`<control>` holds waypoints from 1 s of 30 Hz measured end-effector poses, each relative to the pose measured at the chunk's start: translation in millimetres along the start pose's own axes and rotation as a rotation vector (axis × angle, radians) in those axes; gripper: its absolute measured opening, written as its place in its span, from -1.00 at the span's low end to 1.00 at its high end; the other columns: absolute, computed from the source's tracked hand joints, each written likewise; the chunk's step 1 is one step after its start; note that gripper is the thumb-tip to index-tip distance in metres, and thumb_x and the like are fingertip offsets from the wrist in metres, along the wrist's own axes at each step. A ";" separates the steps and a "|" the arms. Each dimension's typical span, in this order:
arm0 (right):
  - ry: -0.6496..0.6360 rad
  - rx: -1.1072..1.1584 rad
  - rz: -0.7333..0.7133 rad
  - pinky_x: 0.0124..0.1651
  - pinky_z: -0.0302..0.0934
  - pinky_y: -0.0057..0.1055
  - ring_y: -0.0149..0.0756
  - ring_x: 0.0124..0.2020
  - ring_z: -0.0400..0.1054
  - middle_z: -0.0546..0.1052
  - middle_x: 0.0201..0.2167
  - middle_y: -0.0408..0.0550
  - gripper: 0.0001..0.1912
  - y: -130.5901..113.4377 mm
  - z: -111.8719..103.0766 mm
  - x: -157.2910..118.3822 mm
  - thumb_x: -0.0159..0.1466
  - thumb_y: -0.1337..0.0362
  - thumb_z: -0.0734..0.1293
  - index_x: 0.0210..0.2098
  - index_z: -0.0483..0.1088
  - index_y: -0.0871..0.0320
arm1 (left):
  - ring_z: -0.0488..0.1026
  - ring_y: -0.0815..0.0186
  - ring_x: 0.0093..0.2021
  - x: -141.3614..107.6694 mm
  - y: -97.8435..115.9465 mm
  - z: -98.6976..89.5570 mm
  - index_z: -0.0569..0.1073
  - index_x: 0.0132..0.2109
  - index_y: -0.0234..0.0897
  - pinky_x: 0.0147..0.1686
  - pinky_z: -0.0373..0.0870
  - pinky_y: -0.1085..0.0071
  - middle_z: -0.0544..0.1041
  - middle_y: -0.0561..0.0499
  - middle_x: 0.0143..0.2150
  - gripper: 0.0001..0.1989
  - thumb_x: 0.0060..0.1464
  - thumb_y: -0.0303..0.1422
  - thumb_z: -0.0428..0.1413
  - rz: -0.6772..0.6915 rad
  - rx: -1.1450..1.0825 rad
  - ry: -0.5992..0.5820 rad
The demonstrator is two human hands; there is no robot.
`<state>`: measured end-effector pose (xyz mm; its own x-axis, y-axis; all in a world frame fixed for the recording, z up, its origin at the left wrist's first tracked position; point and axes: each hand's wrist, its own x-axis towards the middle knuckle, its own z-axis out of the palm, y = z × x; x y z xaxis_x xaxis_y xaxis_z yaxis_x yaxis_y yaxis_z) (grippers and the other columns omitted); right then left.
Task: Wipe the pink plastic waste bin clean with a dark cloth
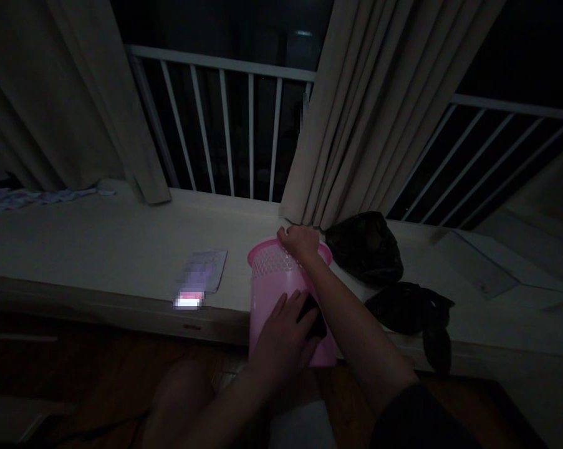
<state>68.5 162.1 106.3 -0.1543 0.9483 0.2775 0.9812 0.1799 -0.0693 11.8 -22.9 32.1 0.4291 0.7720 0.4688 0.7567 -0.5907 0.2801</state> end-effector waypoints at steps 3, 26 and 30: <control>0.004 -0.004 -0.004 -0.14 0.26 -0.32 -0.10 -0.16 0.51 0.62 -0.22 0.17 -0.43 -1.5 -1.0 -1.8 0.38 0.03 0.03 -0.15 0.58 0.21 | 0.20 -0.10 0.30 11.8 -14.0 -3.1 0.34 0.16 -0.36 0.21 0.23 -0.10 0.25 -0.37 0.29 -0.51 0.08 -0.37 0.16 -0.037 0.031 0.030; -0.020 -0.035 0.065 -0.09 0.24 -0.32 -0.11 -0.11 0.49 0.61 -0.18 0.16 -0.43 7.3 -5.6 -7.2 0.39 0.04 0.02 -0.15 0.59 0.18 | 0.16 -0.19 0.30 -15.5 15.4 18.6 0.37 0.14 -0.21 0.18 0.22 -0.21 0.29 -0.18 0.29 -0.58 0.17 -0.18 0.07 0.005 0.094 0.104; -0.015 -0.062 0.090 -0.11 0.24 -0.32 -0.10 -0.12 0.49 0.62 -0.20 0.14 -0.44 5.8 -7.6 -8.6 0.38 0.03 0.03 -0.15 0.59 0.16 | 0.20 -0.15 0.27 -18.3 15.2 18.9 0.39 0.12 -0.22 0.17 0.26 -0.14 0.32 -0.16 0.27 -0.59 0.18 -0.17 0.05 0.025 0.093 0.167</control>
<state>76.5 153.0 110.7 -0.0660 0.9637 0.2586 0.9964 0.0774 -0.0341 24.7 -41.6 11.9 0.3664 0.7031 0.6094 0.7924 -0.5791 0.1917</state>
